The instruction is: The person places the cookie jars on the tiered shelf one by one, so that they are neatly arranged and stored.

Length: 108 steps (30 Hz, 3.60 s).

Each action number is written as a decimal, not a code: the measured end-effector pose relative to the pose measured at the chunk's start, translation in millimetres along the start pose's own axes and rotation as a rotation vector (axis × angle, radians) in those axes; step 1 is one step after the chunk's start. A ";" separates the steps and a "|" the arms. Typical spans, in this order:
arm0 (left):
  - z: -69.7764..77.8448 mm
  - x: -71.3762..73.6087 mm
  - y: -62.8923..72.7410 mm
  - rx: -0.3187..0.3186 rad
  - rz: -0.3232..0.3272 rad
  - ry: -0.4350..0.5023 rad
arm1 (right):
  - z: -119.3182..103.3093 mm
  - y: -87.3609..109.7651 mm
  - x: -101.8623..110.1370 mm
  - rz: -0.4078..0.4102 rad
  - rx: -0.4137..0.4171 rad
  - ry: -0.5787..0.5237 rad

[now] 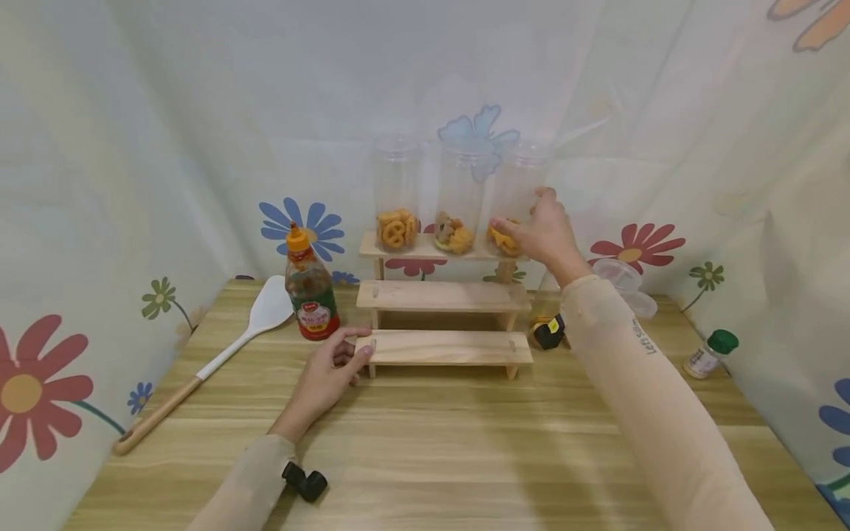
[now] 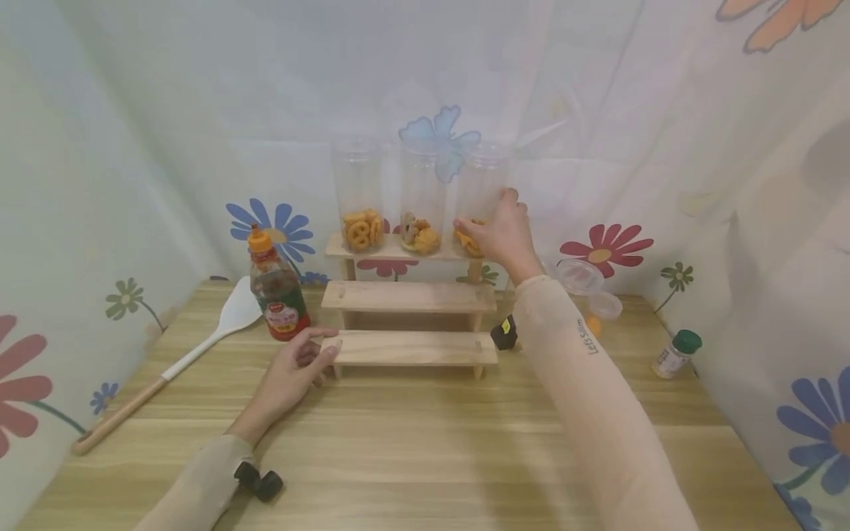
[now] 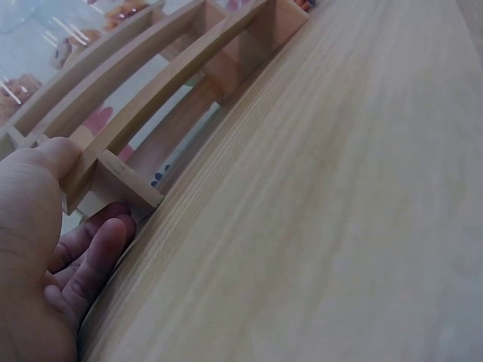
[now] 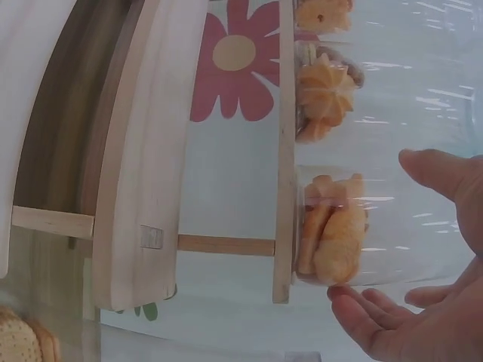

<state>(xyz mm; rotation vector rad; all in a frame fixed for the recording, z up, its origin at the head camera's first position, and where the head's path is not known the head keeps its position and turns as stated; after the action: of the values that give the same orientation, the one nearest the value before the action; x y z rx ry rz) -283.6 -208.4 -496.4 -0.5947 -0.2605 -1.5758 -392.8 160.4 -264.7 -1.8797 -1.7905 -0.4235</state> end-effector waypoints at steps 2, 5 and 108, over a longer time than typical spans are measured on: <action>0.2 0.1 -1.1 -0.003 0.001 -0.001 | -3.0 1.8 2.2 0.006 0.008 0.003; 1.2 0.7 -2.2 -0.009 -0.001 0.003 | -7.4 8.2 7.3 0.022 0.012 -0.021; 3.2 1.9 -0.2 0.006 -0.004 -0.005 | 263.4 104.2 73.6 0.367 -0.125 -0.395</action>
<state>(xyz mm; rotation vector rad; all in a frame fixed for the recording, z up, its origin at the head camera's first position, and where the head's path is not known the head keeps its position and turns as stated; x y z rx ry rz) -283.2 -208.3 -492.7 -0.5942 -0.2707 -1.5770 -314.5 367.3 -456.3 -2.4538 -1.6201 -0.0288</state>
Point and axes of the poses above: each hand's wrist, its own y-axis away from the middle knuckle, its own x-axis out of the back of the hand, z = x × y, the point moved 5 cm from there along -y, towards the middle knuckle, and after that the axes turned 11 degrees about -y, right-handed, at the moved point
